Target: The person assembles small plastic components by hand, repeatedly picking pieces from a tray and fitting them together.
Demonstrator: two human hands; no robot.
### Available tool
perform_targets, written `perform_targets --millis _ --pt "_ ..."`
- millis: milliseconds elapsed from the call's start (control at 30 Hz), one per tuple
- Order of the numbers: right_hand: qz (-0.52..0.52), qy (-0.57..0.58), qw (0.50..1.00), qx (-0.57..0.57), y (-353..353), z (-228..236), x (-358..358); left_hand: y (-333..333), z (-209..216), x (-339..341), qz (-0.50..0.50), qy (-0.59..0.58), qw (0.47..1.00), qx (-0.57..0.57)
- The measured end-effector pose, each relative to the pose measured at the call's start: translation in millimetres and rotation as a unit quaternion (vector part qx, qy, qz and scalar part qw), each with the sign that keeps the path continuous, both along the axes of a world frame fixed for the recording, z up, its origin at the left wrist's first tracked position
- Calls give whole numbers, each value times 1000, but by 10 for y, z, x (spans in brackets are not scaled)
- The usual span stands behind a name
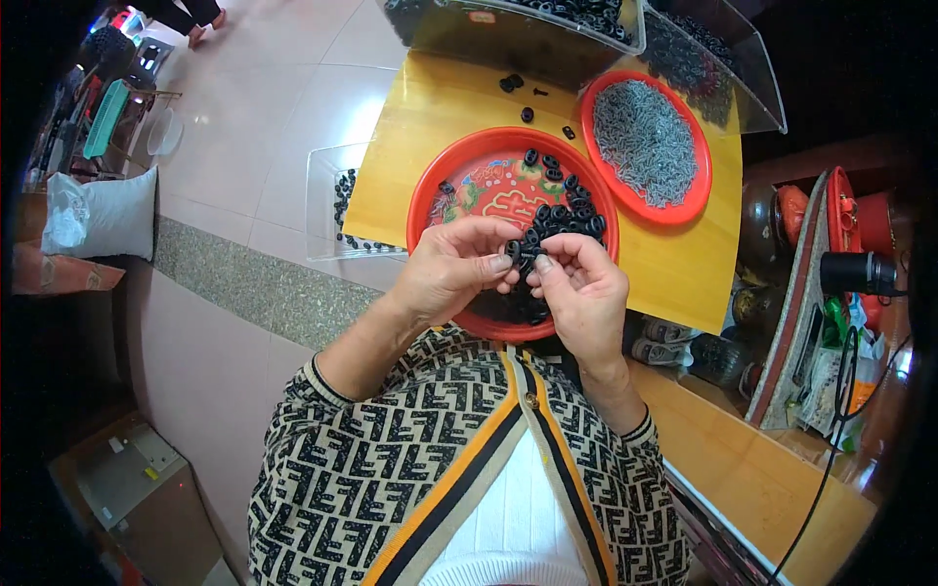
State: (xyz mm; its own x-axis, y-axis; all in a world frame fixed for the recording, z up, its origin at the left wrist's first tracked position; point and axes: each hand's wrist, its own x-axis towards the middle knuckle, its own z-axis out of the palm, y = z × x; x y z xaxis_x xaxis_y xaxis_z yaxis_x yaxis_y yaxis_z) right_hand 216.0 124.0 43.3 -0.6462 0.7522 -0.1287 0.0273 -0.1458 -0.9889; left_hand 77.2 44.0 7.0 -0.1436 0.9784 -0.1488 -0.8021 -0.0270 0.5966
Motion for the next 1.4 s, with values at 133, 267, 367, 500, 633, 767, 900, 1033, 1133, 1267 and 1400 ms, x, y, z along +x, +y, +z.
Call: perform_targets --millis 133,267,367,500,633,767,900,1033,1133,1267,1400 --pt "-2 -12 1000 15 -12 -6 -2 -14 3 18 19 53 998 -8" --pt "-15 -48 998 41 -14 1 -6 -29 28 29 20 97 995 -21" --pt "-9 -67 994 91 -4 -15 4 -43 18 49 34 178 983 -11" --pt "4 -83 990 117 5 -59 13 -30 60 84 54 259 964 -2" --pt "4 -47 999 10 5 12 -23 -25 24 84 35 198 980 -4" --pt "36 -7 998 -60 56 -14 -10 -34 11 71 30 184 982 4" --pt "46 44 990 -123 97 -74 3 -30 36 79 30 163 986 -13" --pt "36 62 988 -138 85 -83 -1 -32 19 80 37 176 984 -7" --pt "19 58 991 -123 73 -92 -9 -28 17 90 44 174 984 0" --pt "22 43 993 -110 77 -74 -10 -23 32 95 45 181 983 -6" --pt "49 40 988 -137 142 -79 11 -30 11 94 47 178 983 -5"
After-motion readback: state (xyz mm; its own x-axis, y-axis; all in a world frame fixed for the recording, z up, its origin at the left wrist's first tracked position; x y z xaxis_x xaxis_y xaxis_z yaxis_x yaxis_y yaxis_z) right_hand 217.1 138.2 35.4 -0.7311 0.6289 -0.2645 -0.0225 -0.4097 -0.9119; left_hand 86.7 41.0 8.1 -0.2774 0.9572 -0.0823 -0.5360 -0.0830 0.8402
